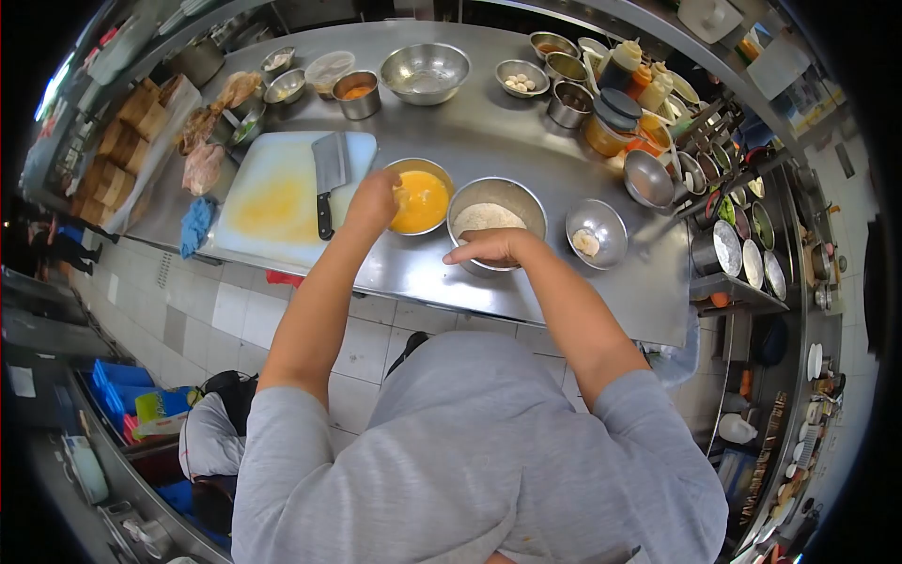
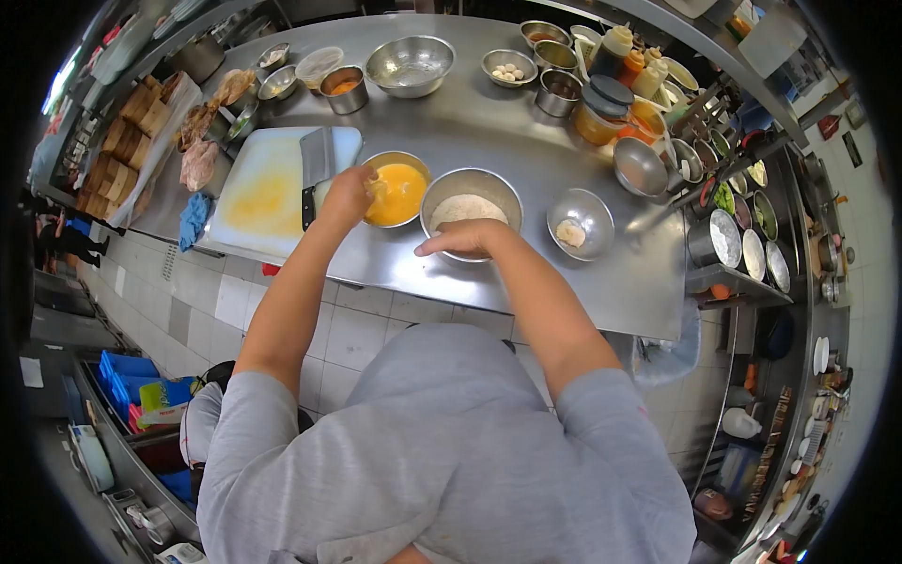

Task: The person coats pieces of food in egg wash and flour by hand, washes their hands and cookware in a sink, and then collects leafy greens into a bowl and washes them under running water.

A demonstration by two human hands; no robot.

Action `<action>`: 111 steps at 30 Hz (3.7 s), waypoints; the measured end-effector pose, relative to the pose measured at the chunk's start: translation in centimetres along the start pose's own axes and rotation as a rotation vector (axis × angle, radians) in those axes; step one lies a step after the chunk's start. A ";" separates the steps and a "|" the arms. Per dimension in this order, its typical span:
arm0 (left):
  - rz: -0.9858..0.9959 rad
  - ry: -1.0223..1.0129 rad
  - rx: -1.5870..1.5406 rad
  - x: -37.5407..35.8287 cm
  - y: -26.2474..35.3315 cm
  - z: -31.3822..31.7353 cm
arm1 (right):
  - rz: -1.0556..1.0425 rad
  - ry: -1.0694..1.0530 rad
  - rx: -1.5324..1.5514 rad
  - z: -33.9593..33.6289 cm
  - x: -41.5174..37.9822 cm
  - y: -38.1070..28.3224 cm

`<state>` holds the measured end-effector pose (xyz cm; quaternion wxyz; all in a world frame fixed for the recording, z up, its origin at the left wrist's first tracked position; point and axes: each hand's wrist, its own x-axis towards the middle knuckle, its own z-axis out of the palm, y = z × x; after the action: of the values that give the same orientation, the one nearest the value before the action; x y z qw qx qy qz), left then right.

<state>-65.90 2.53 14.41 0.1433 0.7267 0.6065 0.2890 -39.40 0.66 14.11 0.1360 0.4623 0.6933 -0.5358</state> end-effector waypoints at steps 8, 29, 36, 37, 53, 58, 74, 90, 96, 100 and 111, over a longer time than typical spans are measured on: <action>0.135 0.121 0.046 1.2 3.9 -1.9 | -0.072 0.215 0.758 -2.0 -0.4 2.6; 0.020 -0.347 0.484 1.7 -2.1 4.9 | 0.082 0.646 -0.178 -3.9 -0.1 0.2; -0.140 -0.526 0.501 1.8 -1.5 5.1 | 0.159 0.250 -0.755 -2.3 3.3 3.3; -0.131 -0.529 0.509 1.9 -1.6 5.0 | 0.156 0.240 -0.765 -2.3 3.2 3.5; -0.210 -0.488 0.509 0.9 -0.1 4.4 | 0.420 0.488 -0.501 -0.3 2.9 3.1; -0.189 -0.496 0.490 1.0 -1.5 4.6 | 0.272 0.664 -0.374 -0.5 0.7 3.9; -0.170 -0.543 0.656 1.6 -1.3 4.8 | 0.013 0.542 -0.343 1.3 3.6 6.0; -0.094 -0.264 0.401 1.6 -3.3 3.2 | 0.141 0.669 -0.509 -0.1 2.9 4.1; -0.177 -0.154 -0.091 2.0 -3.7 1.7 | 0.207 0.414 -0.600 0.6 -0.7 1.1; -0.314 -0.158 -0.267 1.6 -3.3 1.2 | 0.180 0.414 -0.569 0.9 -1.0 2.2; -0.745 -0.271 -1.372 2.6 -3.7 1.7 | -0.127 0.598 0.162 0.4 -2.4 5.1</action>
<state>-67.58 6.15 11.62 0.7190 0.2541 0.4738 0.4404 -34.23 -0.90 12.48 -0.1450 0.5645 0.6850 -0.4371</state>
